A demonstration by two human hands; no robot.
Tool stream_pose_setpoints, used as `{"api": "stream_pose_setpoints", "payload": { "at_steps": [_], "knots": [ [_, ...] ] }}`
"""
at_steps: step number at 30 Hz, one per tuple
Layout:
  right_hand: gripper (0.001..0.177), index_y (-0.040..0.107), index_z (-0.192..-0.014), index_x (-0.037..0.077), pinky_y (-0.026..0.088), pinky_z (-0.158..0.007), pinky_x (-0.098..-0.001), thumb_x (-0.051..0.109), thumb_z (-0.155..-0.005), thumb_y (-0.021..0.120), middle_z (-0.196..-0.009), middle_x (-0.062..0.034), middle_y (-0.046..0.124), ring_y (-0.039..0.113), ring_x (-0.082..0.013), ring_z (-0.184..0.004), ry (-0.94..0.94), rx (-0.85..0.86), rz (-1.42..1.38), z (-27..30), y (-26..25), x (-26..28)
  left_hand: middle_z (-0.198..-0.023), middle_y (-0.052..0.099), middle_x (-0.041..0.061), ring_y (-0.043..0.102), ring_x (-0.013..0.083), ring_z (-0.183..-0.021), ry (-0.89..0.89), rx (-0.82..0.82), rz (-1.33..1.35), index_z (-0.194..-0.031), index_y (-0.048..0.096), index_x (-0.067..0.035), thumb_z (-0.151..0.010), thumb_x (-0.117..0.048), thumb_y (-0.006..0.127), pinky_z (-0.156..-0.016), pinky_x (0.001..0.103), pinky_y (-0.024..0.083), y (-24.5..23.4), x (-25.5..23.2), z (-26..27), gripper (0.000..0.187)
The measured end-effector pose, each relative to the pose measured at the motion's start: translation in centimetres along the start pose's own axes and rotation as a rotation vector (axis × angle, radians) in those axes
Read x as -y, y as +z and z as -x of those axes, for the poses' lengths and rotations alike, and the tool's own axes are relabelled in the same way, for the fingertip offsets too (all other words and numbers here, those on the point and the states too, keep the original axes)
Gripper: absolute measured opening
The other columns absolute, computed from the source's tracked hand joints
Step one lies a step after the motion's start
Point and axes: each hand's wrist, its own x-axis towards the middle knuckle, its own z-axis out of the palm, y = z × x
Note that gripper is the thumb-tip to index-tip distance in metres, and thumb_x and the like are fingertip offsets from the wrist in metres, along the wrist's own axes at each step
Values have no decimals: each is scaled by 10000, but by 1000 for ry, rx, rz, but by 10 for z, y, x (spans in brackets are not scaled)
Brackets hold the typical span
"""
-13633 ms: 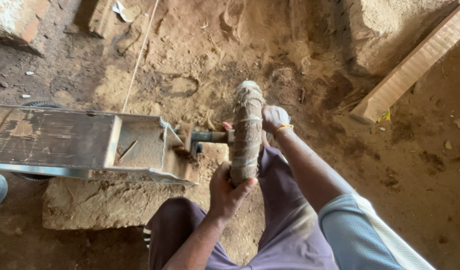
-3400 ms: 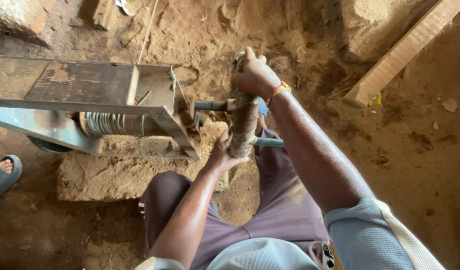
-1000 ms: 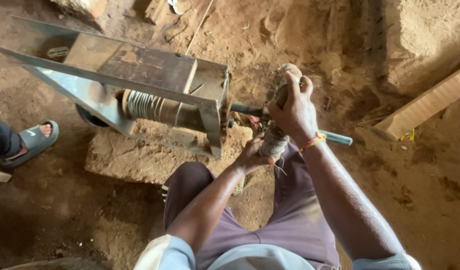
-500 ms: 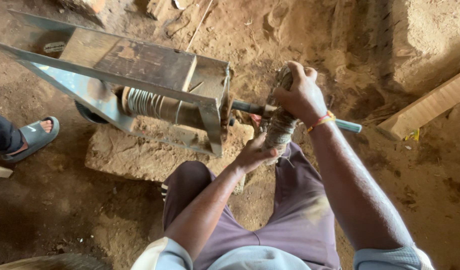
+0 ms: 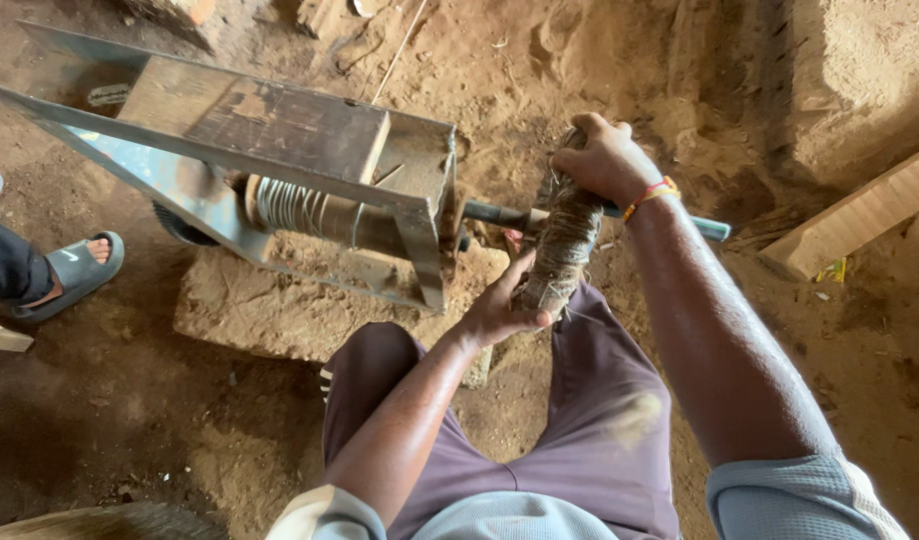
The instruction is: The person operates a hand-cranked machine to wind rope onto a spool. The person rotates the handle with one hand while guiding the coiled rope material onto the rotating axle with the other hand.
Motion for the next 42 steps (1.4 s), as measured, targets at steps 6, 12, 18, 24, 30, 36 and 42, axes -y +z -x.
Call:
{"api": "stream_pose_setpoints", "payload": {
  "at_steps": [6, 12, 18, 24, 30, 36, 42],
  "knots": [
    [771, 543, -1483, 201, 492, -1035, -460, 461, -785, 742, -1401, -318, 488, 575, -465, -1220, -19, -23, 6, -2, 2, -2, -1459, 556, 246, 568, 293, -1305, -4, -33, 6, -1632, 240, -3, -601, -860, 764, -1105, 473, 511, 4, 33, -5, 1440],
    [697, 507, -1482, 107, 552, -892, -460, 558, -956, 587, -1189, -229, 694, 700, -350, -1033, -72, -97, 115, 22, -9, 7, -1222, 663, 173, 692, 237, -1015, -39, -209, 132, -1553, 319, 18, -569, -833, 787, -842, 363, 641, 23, 49, -2, 1383],
    [569, 761, -1145, 131, 525, -718, -414, 627, -1111, 484, -950, -128, 758, 726, -278, -866, 19, -153, 457, 90, -39, -48, -1334, 636, 178, 662, 215, -1184, 39, -148, 125, -1574, 320, 9, -663, -809, 797, -989, 338, 603, 19, 50, -4, 1314],
    [366, 787, -1060, 205, 518, -541, -412, 484, -1060, 549, -723, -44, 705, 652, -233, -621, -4, -309, 331, 78, -30, -71, -1220, 681, 139, 706, 161, -897, -65, -192, 20, -1577, 262, -44, -580, -850, 740, -700, 298, 641, 21, 27, 1, 1369],
    [351, 801, -1007, 177, 512, -591, -409, 475, -1038, 618, -701, -32, 692, 641, -220, -609, -155, -389, 284, 70, -33, -78, -814, 591, 7, 574, 92, -645, -25, -141, 145, -1565, 314, -51, -741, -696, 793, -524, 265, 550, 26, 9, 1, 1151],
    [398, 806, -977, 161, 519, -647, -431, 527, -1023, 655, -714, -62, 694, 671, -269, -682, -216, -448, 241, 63, -37, -75, -797, 604, -17, 567, 72, -603, -82, -179, 128, -1527, 362, -46, -811, -607, 766, -506, 243, 540, 29, 0, 2, 995],
    [419, 801, -987, 151, 529, -689, -450, 543, -1011, 652, -723, -98, 701, 693, -300, -718, -151, -388, 228, 54, -42, -73, -834, 589, 73, 555, 128, -611, -56, -114, 221, -1523, 345, 15, -832, -590, 790, -506, 292, 525, 23, 14, -4, 1020]
  ]
}}
